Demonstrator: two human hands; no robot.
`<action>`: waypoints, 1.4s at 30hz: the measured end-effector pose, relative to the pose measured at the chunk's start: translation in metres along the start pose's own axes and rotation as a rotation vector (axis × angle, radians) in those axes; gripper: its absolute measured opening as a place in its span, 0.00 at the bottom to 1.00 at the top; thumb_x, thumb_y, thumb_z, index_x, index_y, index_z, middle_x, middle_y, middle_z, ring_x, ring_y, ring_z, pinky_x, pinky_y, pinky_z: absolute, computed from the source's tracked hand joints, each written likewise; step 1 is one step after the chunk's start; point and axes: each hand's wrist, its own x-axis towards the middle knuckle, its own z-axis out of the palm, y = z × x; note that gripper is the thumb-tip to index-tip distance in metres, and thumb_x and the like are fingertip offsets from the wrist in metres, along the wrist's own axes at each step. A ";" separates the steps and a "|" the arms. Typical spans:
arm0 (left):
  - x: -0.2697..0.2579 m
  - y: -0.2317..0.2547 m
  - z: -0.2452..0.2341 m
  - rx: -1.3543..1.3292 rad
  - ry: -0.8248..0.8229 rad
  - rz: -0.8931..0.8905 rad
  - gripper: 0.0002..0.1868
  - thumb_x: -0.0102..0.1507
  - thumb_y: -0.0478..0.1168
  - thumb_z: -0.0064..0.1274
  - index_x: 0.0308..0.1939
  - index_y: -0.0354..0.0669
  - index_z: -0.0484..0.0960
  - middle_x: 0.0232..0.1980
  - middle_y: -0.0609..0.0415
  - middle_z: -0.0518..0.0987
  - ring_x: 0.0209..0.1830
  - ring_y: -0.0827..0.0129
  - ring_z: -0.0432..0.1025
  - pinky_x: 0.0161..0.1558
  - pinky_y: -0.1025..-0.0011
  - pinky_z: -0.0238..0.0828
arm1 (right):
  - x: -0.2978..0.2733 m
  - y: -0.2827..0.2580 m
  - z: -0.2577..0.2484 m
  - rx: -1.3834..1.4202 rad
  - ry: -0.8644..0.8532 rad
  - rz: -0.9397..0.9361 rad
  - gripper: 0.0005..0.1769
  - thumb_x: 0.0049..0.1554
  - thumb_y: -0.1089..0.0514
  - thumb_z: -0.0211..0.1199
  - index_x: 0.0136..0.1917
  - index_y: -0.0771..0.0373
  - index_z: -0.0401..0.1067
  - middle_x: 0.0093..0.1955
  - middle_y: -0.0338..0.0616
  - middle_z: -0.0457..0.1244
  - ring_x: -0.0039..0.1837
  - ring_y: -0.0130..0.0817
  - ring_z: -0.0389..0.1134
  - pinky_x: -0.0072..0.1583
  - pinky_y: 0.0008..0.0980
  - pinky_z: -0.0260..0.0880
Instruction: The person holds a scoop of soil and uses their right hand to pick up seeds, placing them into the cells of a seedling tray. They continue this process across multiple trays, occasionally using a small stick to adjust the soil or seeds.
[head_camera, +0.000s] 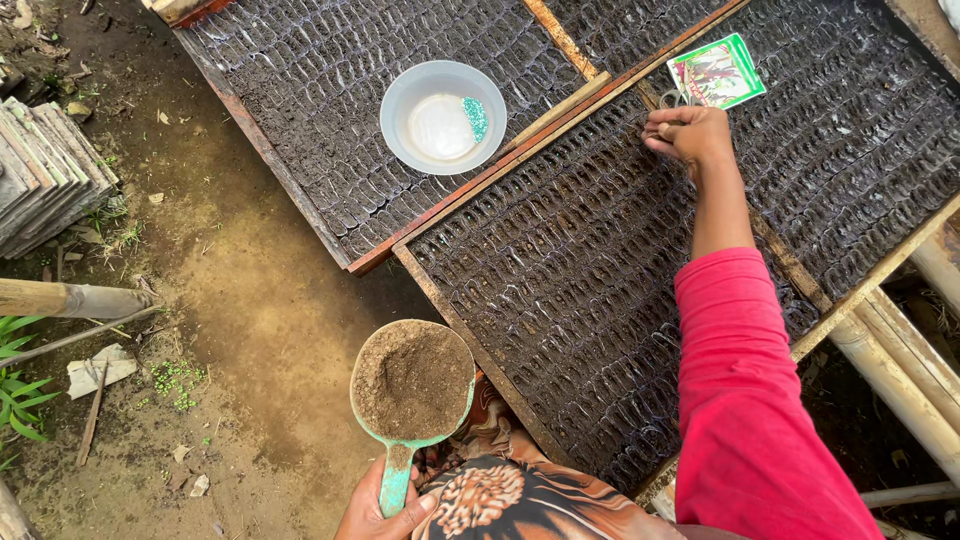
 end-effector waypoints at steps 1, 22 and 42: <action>0.000 0.003 0.000 0.024 -0.024 0.041 0.27 0.51 0.36 0.74 0.50 0.36 0.80 0.22 0.55 0.71 0.22 0.74 0.63 0.31 0.78 0.57 | 0.000 0.004 0.003 -0.030 -0.041 -0.029 0.10 0.59 0.73 0.58 0.49 0.64 0.77 0.50 0.49 0.71 0.48 0.27 0.76 0.47 0.13 0.83; -0.011 0.025 0.010 -0.014 -0.069 0.086 0.25 0.53 0.37 0.72 0.50 0.36 0.78 0.23 0.55 0.73 0.21 0.75 0.65 0.28 0.78 0.58 | -0.161 -0.046 0.045 0.194 -0.264 -0.091 0.12 0.62 0.74 0.53 0.56 0.68 0.74 0.53 0.52 0.70 0.54 0.34 0.75 0.58 0.21 0.81; -0.033 0.095 0.017 -0.077 -0.197 0.130 0.20 0.60 0.38 0.63 0.49 0.38 0.70 0.22 0.57 0.71 0.06 0.77 0.59 0.12 0.78 0.51 | -0.337 0.063 0.186 -0.623 -1.044 -0.560 0.06 0.51 0.61 0.68 0.43 0.54 0.74 0.45 0.33 0.70 0.48 0.29 0.70 0.51 0.28 0.63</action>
